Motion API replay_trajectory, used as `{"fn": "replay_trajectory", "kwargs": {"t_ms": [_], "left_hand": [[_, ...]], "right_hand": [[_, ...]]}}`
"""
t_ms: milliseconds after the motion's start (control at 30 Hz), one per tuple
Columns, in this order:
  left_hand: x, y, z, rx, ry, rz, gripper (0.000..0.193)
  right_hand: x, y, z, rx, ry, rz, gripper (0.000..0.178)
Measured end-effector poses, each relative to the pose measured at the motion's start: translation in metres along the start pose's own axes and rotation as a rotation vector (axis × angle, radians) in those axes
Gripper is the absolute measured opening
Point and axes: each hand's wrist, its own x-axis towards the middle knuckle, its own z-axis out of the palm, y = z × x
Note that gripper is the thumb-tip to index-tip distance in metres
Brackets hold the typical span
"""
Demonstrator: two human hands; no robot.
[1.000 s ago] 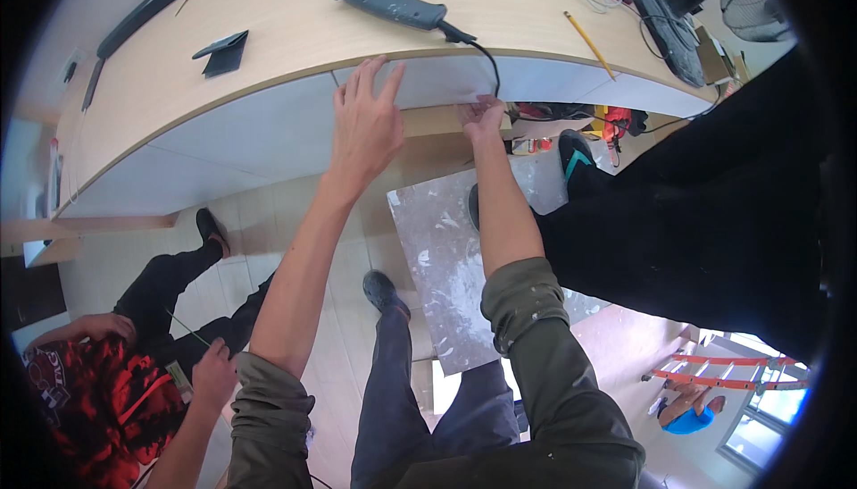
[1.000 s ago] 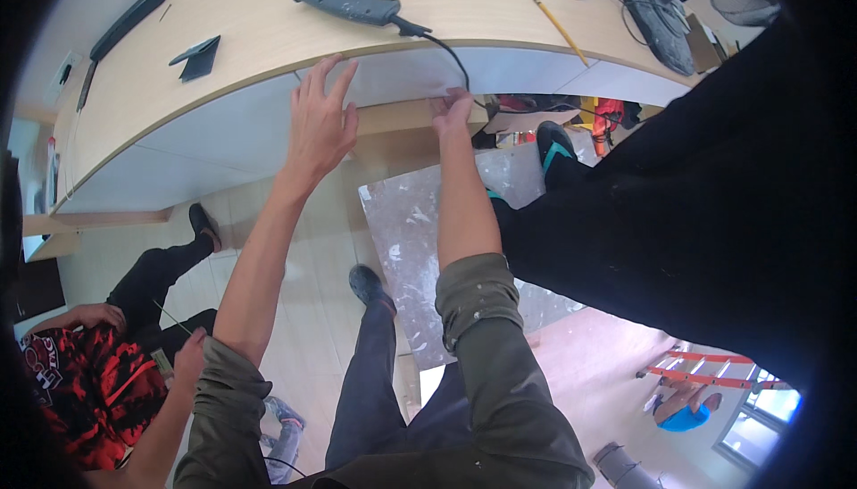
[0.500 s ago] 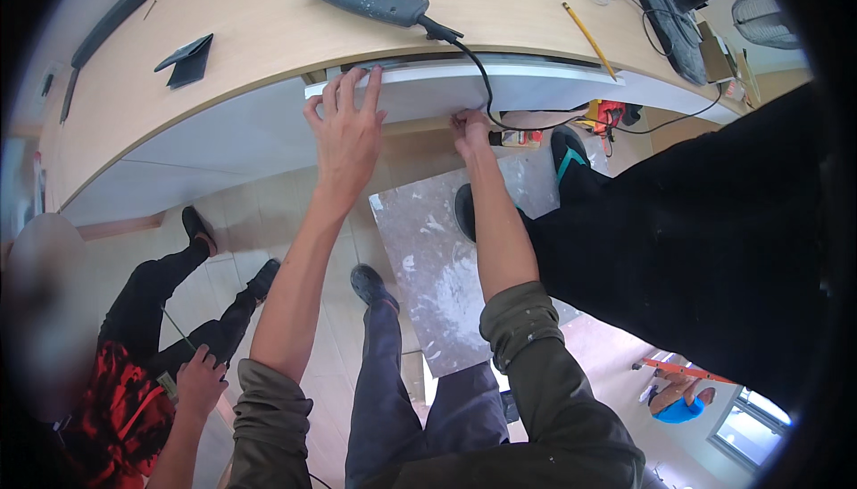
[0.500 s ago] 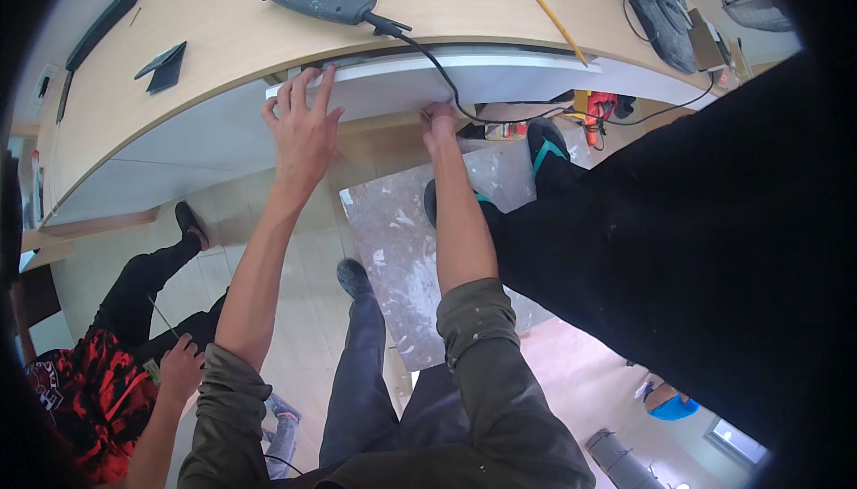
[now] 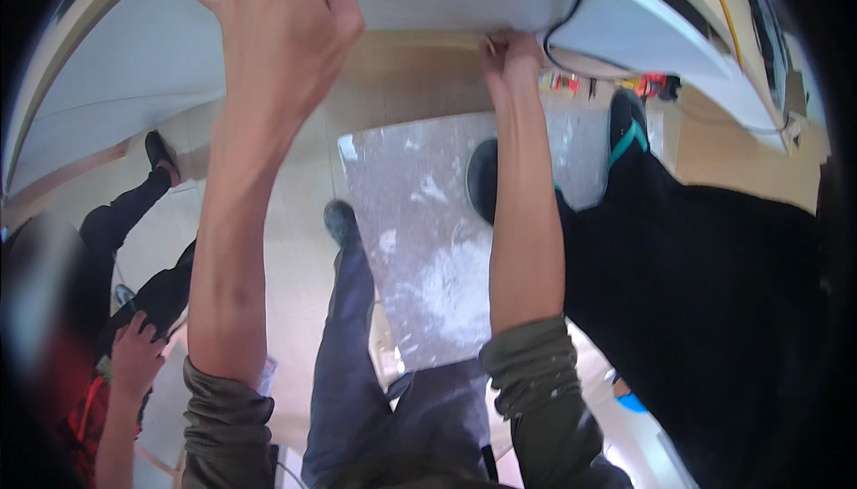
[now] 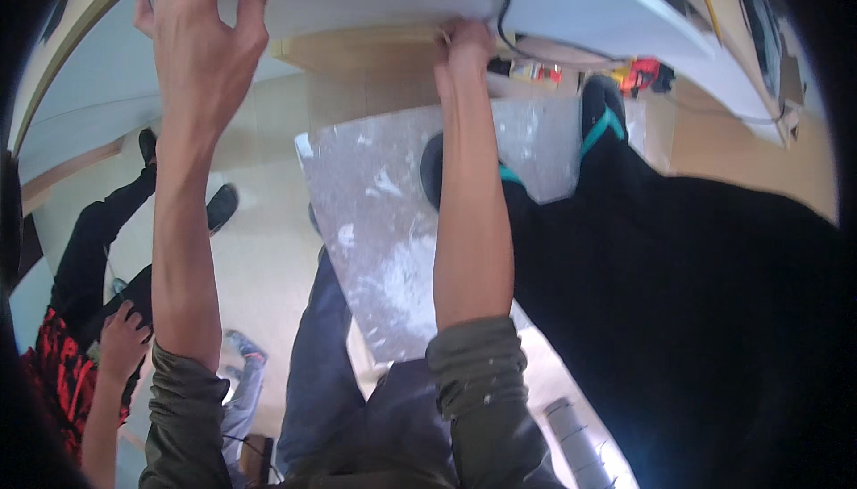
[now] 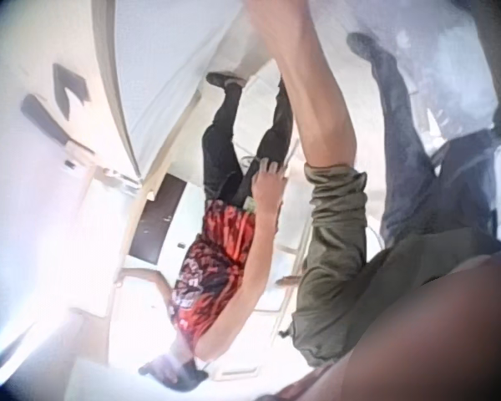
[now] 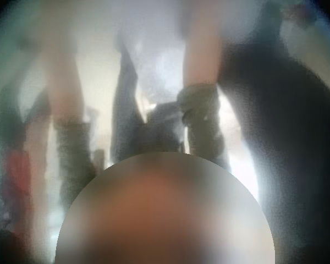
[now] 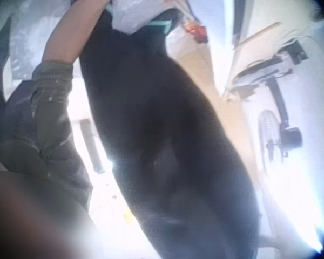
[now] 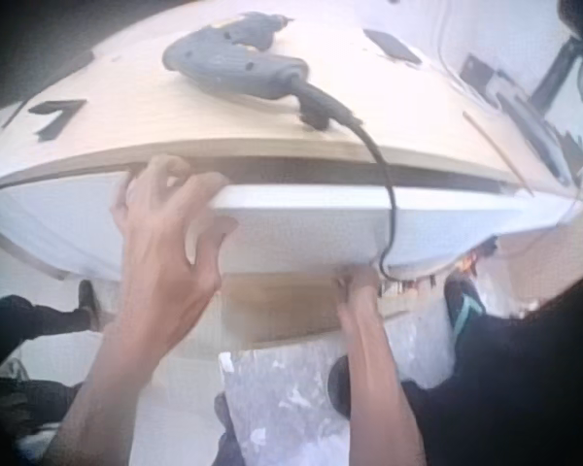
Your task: The person opens and closes multiple cabinet doors and drawers in a kitchen and bathroom, retrieves a black cloth from a closet, and places it on the floor. The person also moves around the room and interacts with various items.
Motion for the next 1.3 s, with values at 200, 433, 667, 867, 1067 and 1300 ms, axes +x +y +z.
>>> {"fn": "replay_trajectory", "kwargs": {"t_ms": [200,433,667,867,1067,1300], "left_hand": [[-0.009,-0.019,0.012,-0.091,0.084,0.047,0.020],[-0.010,-0.022,0.028,-0.212,0.266,-0.085,0.010],[-0.013,-0.023,0.052,-0.190,0.683,-0.111,0.011],[-0.037,-0.005,0.013,-0.220,0.218,-0.205,0.034],[-0.102,-0.008,-0.018,-0.125,-0.066,-0.291,0.046],[-0.202,-0.017,-0.068,-0.232,-0.503,-0.605,0.041]], "right_hand": [[0.002,-0.006,-0.009,-0.218,-0.051,0.051,0.021],[-0.033,-0.014,0.010,0.026,-0.241,0.060,0.021],[-0.011,-0.002,-0.005,0.039,-0.143,0.108,0.021],[-0.001,-0.006,-0.017,-0.037,-0.138,0.073,0.019],[-0.027,-0.023,0.004,-0.012,-0.034,0.126,0.024],[-0.104,-0.022,0.002,-0.228,-0.166,-0.157,0.054]]}}
